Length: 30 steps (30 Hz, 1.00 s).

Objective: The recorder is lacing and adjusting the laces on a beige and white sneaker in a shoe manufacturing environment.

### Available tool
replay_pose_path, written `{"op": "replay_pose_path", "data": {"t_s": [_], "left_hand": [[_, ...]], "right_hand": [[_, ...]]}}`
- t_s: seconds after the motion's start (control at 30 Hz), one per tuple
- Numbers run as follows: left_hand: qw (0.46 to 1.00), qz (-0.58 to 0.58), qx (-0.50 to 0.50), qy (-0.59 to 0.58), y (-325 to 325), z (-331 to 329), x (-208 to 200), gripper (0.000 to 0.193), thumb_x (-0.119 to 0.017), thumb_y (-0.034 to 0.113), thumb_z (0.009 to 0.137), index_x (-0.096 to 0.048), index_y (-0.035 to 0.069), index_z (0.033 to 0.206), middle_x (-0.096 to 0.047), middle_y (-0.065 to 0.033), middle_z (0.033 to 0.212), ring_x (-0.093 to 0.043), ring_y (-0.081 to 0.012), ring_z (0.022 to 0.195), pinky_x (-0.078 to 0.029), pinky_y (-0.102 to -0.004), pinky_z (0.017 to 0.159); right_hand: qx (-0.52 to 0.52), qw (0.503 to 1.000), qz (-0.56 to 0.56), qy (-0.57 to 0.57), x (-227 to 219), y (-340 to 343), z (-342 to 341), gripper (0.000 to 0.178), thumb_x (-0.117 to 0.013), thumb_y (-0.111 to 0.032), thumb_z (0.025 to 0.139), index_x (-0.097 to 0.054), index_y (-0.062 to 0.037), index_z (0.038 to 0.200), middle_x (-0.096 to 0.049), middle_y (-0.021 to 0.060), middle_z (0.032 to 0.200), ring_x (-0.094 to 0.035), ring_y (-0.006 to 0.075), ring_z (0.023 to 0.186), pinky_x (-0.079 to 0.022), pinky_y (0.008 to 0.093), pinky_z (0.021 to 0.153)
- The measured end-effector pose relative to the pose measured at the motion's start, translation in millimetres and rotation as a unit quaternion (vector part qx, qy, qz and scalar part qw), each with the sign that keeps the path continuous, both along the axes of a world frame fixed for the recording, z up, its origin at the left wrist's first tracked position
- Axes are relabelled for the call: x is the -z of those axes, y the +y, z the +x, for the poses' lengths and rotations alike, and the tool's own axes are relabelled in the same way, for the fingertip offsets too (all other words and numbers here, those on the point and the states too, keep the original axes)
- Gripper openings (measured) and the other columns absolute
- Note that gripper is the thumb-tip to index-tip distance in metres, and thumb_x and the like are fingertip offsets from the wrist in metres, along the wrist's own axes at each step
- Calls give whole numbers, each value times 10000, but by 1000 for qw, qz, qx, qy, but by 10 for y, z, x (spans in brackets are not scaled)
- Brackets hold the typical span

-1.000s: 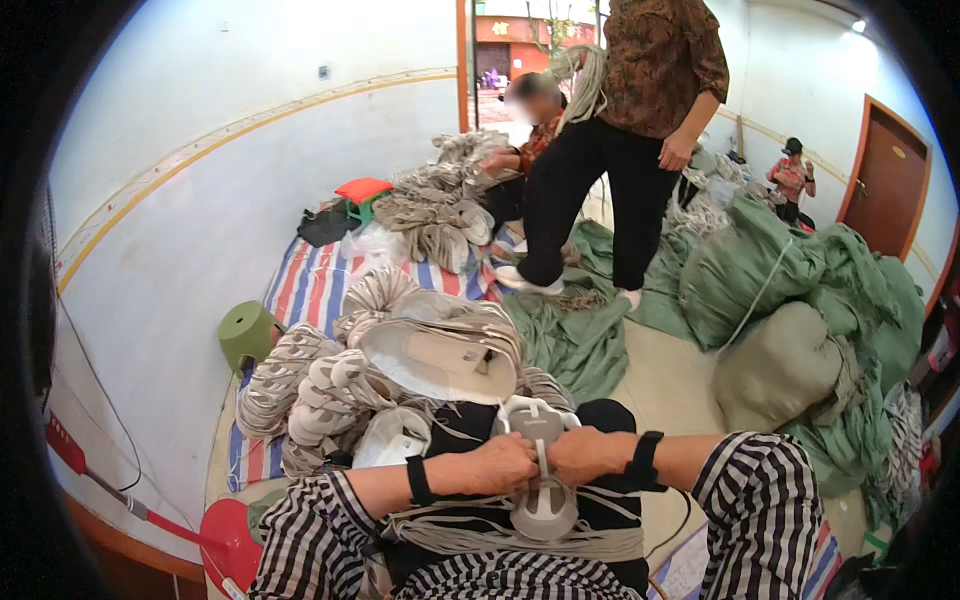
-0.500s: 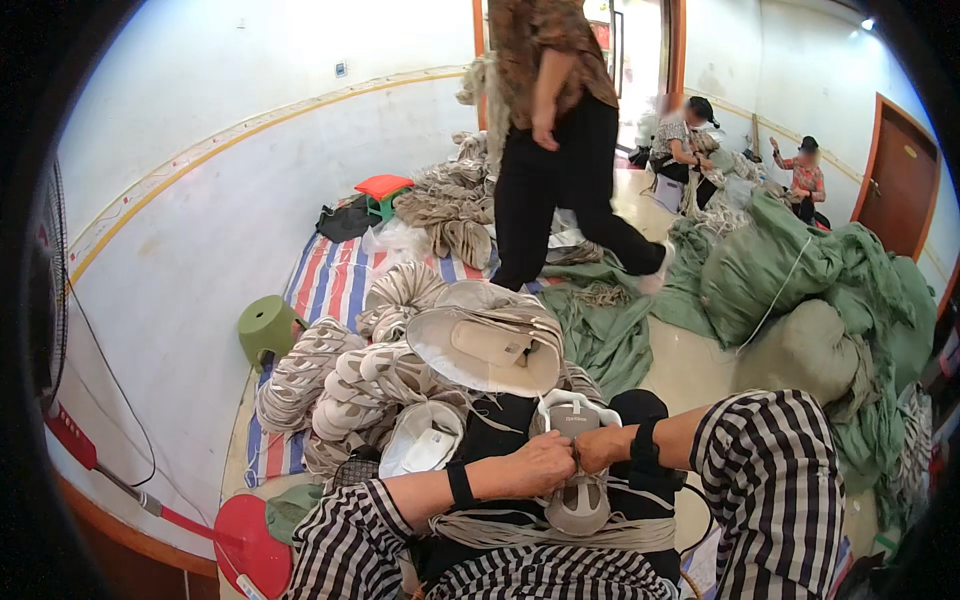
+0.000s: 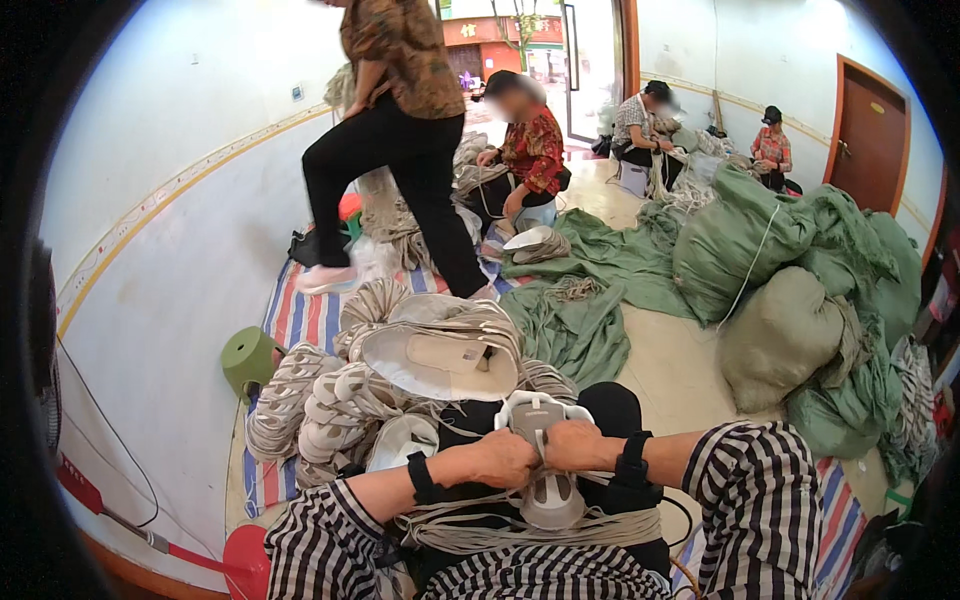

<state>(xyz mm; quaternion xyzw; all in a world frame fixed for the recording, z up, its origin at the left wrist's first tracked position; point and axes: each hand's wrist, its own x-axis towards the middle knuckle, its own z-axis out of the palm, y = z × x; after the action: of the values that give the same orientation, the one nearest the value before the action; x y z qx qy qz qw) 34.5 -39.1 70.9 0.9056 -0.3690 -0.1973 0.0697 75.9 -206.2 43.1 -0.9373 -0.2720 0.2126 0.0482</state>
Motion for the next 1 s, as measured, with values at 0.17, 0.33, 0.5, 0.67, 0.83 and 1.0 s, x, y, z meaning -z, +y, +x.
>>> {"op": "replay_pose_path", "data": {"t_s": [0.17,0.33,0.5,0.67,0.83,1.0], "left_hand": [[990,-16,-130,52,-57,110,159,281,-521,227,786,-725,64,892,-694,-216,918,-664,-388,907,-518,-476,810],[983,83,-156,47,-192,94,146,313,-533,293,802,-723,55,876,-699,-205,904,-663,-386,919,-527,-460,792],[978,-32,-178,105,-42,212,301,288,-587,298,766,-709,40,801,-697,-184,844,-668,-371,867,-522,-448,745],[965,-53,-208,153,-44,173,281,261,-587,258,753,-706,33,805,-690,-197,830,-660,-382,838,-517,-446,734],[966,-122,-226,7,-66,30,334,273,-553,246,789,-683,5,783,-673,-225,831,-651,-404,835,-509,-477,749],[853,-407,-316,80,10,164,395,200,-530,154,877,-601,-9,786,-627,-110,667,-644,-226,625,-495,-345,570]], "right_hand": [[29,962,258,-83,40,-106,-22,260,-469,-210,895,-597,14,865,-638,250,781,-618,450,763,-489,518,696],[15,932,356,-66,18,-203,-184,243,-483,-234,927,-570,-8,906,-633,235,872,-600,434,852,-470,508,746],[-13,910,409,-75,14,-259,-232,209,-486,-223,944,-525,-20,913,-592,207,863,-573,412,864,-456,495,755],[-35,907,410,-89,51,-275,-227,175,-498,-202,940,-524,-31,917,-579,188,852,-573,389,855,-453,483,744],[-19,896,437,-75,24,-276,-255,131,-535,-164,919,-535,-33,909,-564,174,842,-565,376,821,-448,472,718],[-25,896,435,-84,31,-260,-232,90,-531,-114,912,-536,-28,887,-540,161,809,-550,373,795,-440,445,685]]}}
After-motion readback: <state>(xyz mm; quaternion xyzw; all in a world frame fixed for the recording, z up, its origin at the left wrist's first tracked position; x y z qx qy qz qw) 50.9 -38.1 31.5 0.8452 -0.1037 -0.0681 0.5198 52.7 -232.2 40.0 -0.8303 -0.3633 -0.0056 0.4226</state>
